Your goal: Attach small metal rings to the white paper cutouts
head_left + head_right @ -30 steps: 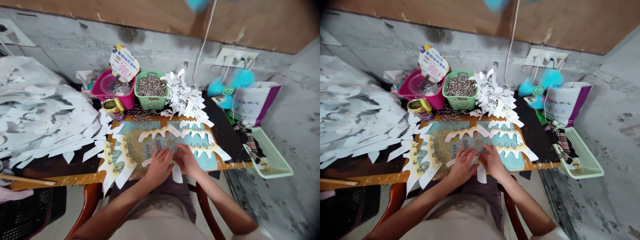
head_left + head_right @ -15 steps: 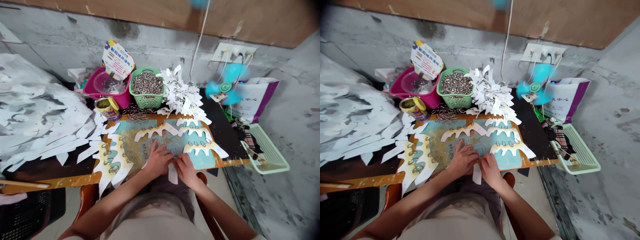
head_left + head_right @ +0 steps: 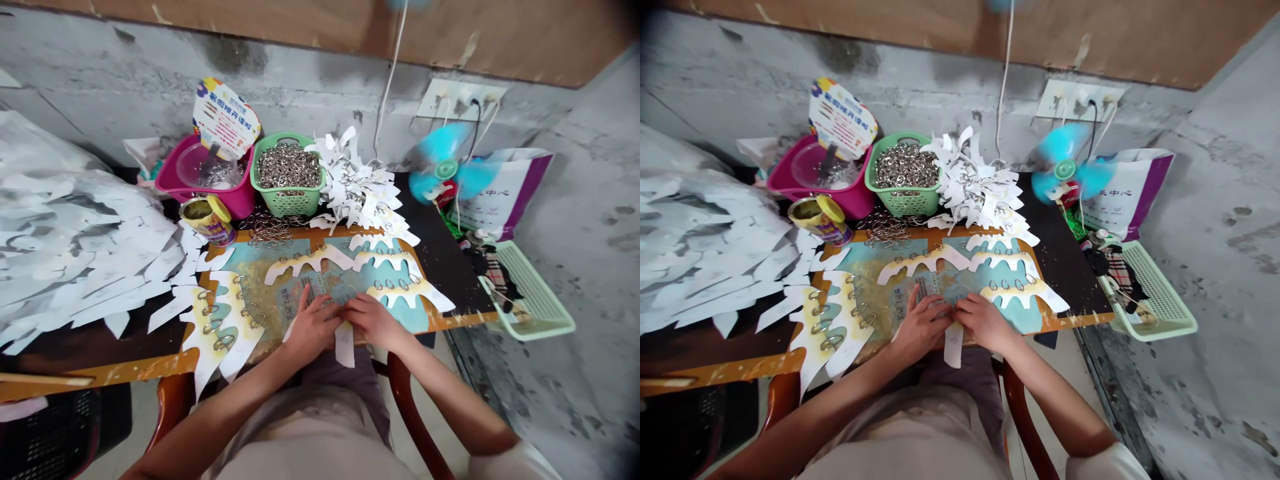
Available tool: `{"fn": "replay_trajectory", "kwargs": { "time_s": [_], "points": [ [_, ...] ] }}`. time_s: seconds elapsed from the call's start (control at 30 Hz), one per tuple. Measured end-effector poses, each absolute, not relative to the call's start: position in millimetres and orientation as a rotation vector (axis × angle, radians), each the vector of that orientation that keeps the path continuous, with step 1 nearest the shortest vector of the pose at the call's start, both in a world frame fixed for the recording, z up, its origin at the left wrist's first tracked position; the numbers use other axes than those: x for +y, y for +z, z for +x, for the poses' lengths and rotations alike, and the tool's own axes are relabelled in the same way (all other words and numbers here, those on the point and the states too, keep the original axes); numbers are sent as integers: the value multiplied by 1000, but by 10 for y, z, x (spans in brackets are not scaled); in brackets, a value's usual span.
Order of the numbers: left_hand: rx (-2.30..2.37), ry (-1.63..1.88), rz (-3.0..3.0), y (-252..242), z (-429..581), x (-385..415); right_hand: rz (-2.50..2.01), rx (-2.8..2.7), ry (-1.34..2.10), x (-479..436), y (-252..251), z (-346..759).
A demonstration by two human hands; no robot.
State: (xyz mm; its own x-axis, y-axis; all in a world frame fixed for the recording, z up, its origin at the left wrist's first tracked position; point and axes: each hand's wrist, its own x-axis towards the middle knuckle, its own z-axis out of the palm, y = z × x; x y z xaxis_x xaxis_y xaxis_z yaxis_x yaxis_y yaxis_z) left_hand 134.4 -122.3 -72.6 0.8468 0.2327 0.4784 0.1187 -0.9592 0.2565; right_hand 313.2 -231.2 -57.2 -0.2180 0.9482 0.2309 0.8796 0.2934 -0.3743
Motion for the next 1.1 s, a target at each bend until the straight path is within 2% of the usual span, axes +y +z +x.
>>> {"fn": "replay_trajectory", "kwargs": {
  "time_s": [0.37, 0.5, 0.7, 1.1],
  "points": [
    [238, 702, 2786, -738, 1336, -1165, -1683, -2257, -44, -2512, -648, 3178],
    [204, 650, 2839, -722, 1316, -1188, -1706, -2190, 19, -2560, -646, 3169],
    [187, 582, 2884, -653, 1301, -1210, -1691, -1798, 162, -2630, -563, 3096],
    [160, 526, 2802, -526, 1221, -1231, -1814, -1854, 82, -2668, -762, 2901]
  ]
}}
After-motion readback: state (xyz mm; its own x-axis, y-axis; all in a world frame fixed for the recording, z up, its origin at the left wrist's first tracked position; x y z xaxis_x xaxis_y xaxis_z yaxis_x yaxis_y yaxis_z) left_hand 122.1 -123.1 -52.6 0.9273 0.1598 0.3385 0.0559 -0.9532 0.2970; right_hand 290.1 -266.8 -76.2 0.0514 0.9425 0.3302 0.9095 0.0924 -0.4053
